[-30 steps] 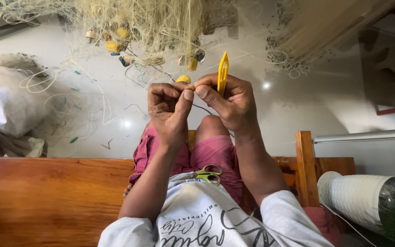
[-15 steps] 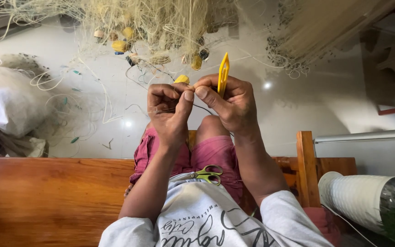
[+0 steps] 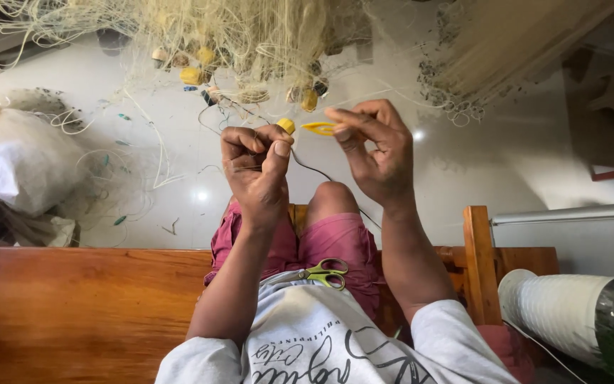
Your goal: Repairing a fishing net by weaving twine with a shuttle and cutting it with scissors.
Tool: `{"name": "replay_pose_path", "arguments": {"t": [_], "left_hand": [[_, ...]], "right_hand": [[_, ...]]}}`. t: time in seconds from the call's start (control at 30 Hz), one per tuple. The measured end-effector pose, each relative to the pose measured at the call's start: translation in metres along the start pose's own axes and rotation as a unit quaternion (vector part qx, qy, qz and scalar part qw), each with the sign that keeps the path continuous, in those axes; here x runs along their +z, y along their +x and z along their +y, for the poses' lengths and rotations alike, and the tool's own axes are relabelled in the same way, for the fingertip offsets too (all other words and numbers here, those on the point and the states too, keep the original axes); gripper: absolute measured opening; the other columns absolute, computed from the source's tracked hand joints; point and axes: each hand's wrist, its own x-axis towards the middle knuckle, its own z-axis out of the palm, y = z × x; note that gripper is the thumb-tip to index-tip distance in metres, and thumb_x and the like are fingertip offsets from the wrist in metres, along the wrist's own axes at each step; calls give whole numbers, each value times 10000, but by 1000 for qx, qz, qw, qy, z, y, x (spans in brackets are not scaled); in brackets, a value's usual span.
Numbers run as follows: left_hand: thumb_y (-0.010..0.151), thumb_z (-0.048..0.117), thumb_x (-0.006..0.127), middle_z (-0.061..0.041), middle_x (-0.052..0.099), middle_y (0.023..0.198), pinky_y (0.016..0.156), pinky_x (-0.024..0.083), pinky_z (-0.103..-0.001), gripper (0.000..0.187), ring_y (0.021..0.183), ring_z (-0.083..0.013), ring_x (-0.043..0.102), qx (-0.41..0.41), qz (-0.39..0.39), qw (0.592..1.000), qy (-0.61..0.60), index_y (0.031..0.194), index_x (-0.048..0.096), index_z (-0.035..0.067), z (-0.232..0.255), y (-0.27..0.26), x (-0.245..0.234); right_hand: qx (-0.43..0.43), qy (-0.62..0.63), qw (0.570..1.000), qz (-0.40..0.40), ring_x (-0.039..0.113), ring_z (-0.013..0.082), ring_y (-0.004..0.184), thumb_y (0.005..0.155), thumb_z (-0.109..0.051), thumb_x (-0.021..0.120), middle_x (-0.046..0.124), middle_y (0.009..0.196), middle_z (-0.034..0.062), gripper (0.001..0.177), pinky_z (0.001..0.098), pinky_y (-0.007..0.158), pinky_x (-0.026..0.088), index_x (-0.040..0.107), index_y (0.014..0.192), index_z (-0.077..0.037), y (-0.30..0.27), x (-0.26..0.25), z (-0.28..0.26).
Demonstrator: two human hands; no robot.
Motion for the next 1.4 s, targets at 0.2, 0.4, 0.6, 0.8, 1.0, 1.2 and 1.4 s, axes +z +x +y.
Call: {"name": "replay_pose_path", "arguments": {"t": [0.2,0.4,0.6,0.8,1.0,1.2,1.4], "left_hand": [[888,49,734,-146,652,862,740,454,-261,361,820,-170,617,-24,-7,999,-35,927,386,136,-2,-4,7],[889,48,736,-141,653,872,748,459,-264,357,823,-174,626,-39,-14,999,-32,931,393,134,-5,-7,13],[899,32,731,-136,628,804,614,417,-208,358,675,-81,520,5,-52,999,14,907,380,104,-21,-11,11],[912,6,716,-164,628,817,570,418,-259,351,648,-132,515,33,-82,996,-24,938,380,103,-32,-1,10],[913,-21,702,-221,636,830,612,440,-259,354,673,-167,533,40,-77,996,17,931,360,68,-30,-2,15],[947,22,677,-164,648,884,670,402,-259,342,734,-135,517,-10,-61,998,13,940,351,128,-24,-3,11],[912,34,723,-157,660,869,706,427,-256,370,784,-153,588,-12,-31,999,6,909,367,137,-14,-4,17]], "right_hand": [[11,20,1000,-9,575,128,739,957,-180,729,552,820,38,147,241,690,521,779,1051,-79,2,3,1],[58,99,993,4,597,127,782,995,-223,680,583,862,86,193,285,728,549,719,1046,-41,5,11,-4],[-109,158,981,-24,443,175,979,1013,-210,635,435,1068,104,295,308,927,423,653,1254,-40,19,24,9],[-183,133,974,-4,462,158,995,979,-196,659,481,1046,40,103,353,1015,335,735,1037,-156,36,35,-5],[-260,-47,963,60,671,95,938,1014,-317,565,756,855,-150,307,465,1153,197,748,771,-357,-46,22,-74],[-105,-3,994,43,608,233,937,1011,-345,570,713,923,1,259,449,960,360,724,1018,-137,-78,23,-13],[-53,346,891,288,547,361,1148,969,-89,587,644,911,235,134,445,1013,401,552,1001,36,-68,54,-7]]}}
